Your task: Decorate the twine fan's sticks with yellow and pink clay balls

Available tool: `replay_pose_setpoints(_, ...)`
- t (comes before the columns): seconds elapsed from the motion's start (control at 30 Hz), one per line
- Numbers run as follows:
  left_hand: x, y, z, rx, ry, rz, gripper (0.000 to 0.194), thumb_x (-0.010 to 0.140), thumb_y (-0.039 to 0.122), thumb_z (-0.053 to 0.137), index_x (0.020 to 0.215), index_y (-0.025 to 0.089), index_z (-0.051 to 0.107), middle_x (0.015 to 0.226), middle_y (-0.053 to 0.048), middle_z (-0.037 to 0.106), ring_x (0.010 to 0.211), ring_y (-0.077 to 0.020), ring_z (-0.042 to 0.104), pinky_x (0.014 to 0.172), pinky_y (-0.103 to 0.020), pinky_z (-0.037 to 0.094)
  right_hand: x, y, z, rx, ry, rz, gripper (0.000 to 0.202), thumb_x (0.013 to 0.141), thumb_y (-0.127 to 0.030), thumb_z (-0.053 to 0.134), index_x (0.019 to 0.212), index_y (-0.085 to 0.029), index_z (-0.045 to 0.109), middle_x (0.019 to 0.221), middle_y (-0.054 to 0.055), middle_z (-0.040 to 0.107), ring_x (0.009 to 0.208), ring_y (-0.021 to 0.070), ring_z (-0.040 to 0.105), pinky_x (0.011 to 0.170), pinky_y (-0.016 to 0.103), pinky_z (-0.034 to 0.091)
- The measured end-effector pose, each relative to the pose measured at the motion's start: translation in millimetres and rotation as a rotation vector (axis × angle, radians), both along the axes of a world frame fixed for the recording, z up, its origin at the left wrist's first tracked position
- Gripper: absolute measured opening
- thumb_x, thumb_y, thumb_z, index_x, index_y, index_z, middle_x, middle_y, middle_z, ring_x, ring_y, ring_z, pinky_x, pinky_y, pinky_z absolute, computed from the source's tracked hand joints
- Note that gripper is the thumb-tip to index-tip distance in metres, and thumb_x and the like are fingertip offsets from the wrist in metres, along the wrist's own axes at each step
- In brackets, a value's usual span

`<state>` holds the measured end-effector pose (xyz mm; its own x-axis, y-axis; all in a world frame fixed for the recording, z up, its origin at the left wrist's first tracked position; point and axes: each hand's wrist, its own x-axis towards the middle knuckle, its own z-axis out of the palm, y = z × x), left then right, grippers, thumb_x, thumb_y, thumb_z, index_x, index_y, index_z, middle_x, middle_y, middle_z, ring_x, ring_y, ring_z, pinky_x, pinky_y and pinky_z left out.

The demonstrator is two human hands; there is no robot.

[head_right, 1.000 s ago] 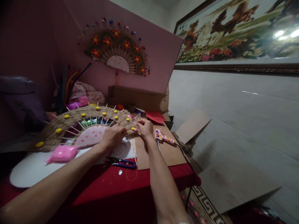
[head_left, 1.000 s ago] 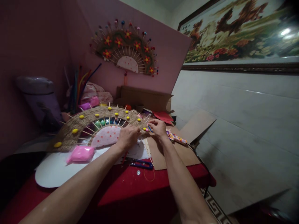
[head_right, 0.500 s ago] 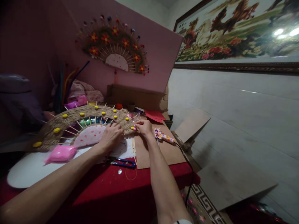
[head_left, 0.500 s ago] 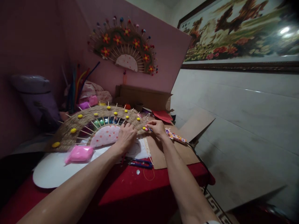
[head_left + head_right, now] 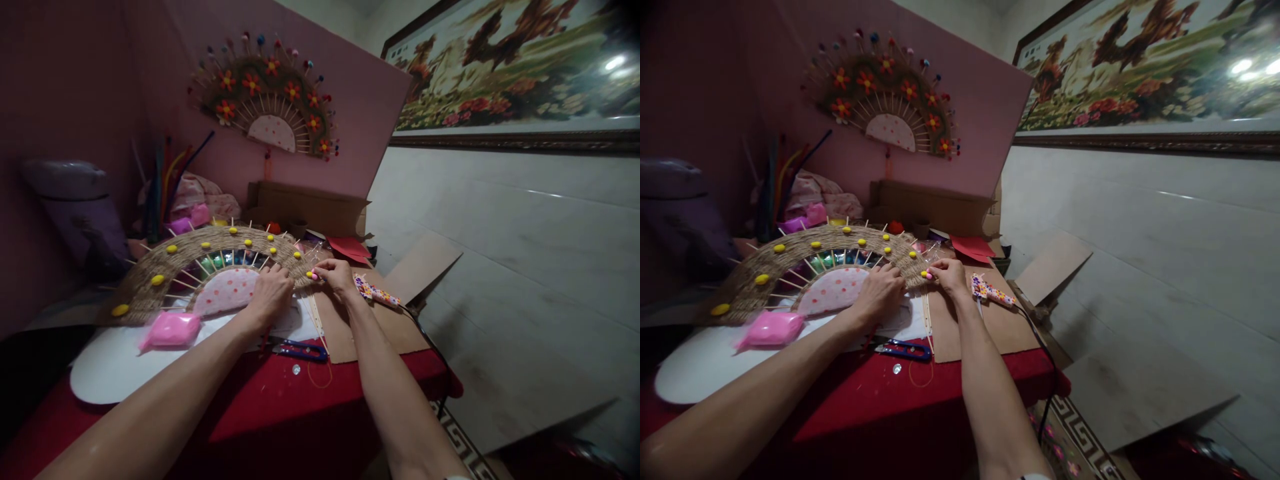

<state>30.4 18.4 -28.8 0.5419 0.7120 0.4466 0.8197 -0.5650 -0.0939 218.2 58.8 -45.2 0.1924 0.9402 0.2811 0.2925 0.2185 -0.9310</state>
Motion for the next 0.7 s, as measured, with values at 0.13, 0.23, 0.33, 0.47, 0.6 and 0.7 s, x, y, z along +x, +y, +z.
replay_pose_setpoints(0.13,0,1,-1.5,0.015,-0.008,-0.014,0.021,0.082,0.02,0.049,0.074,0.015,0.069,0.083,-0.013,0.063,0.085,-0.025,0.051,0.074,-0.039,0.036,0,1,-2.3,0.005,-0.002,0.011,0.016,0.059,-0.027,0.07,0.069,-0.015,0.07,0.063,0.003,0.069,0.059,0.0156,0.064,0.054,0.024,0.05)
replay_pose_setpoints(0.23,0,2,-2.3,0.011,-0.022,-0.015,0.021,0.081,0.019,0.05,0.073,0.015,0.069,0.083,-0.013,0.063,0.085,-0.0248,0.051,0.075,-0.039,0.037,0,2,-2.6,0.012,-0.017,0.017,0.016,0.06,-0.028,0.07,0.069,-0.015,0.07,0.064,0.004,0.069,0.06,0.0162,0.064,0.056,0.025,0.05)
replay_pose_setpoints(0.33,0,2,-2.4,0.011,-0.034,-0.019,0.021,0.081,0.019,0.05,0.073,0.015,0.069,0.082,-0.013,0.063,0.085,-0.0247,0.051,0.075,-0.039,0.036,1,2,-0.5,0.031,-0.033,-0.012,0.019,0.065,-0.033,0.066,0.073,-0.015,0.069,0.068,0.005,0.071,0.064,0.0167,0.065,0.059,0.026,0.05)
replay_pose_setpoints(0.47,-1,2,-1.2,0.014,-0.027,-0.016,0.021,0.081,0.019,0.05,0.072,0.015,0.068,0.082,-0.013,0.063,0.084,-0.0246,0.051,0.074,-0.04,0.036,2,-1,3.9,0.074,-0.146,-0.164,0.024,0.074,-0.038,0.057,0.07,-0.016,0.066,0.07,0.005,0.07,0.068,0.0171,0.064,0.061,0.025,0.049)
replay_pose_setpoints(0.6,0,0,0.7,0.014,-0.012,-0.01,0.021,0.082,0.018,0.049,0.074,0.014,0.068,0.083,-0.013,0.064,0.084,-0.024,0.052,0.073,-0.039,0.036,-3,-7,6.3,0.059,-0.15,-0.153,0.021,0.071,-0.037,0.061,0.071,-0.016,0.065,0.07,0.004,0.07,0.066,0.0164,0.064,0.06,0.024,0.049)
replay_pose_setpoints(0.7,-1,0,1.4,0.017,-0.012,-0.019,0.021,0.082,0.018,0.05,0.075,0.014,0.068,0.082,-0.012,0.064,0.084,-0.0239,0.052,0.072,-0.038,0.036,-7,-9,6.1,0.036,-0.2,-0.145,0.017,0.069,-0.033,0.063,0.068,-0.017,0.064,0.068,0.003,0.069,0.066,0.016,0.064,0.06,0.024,0.048)
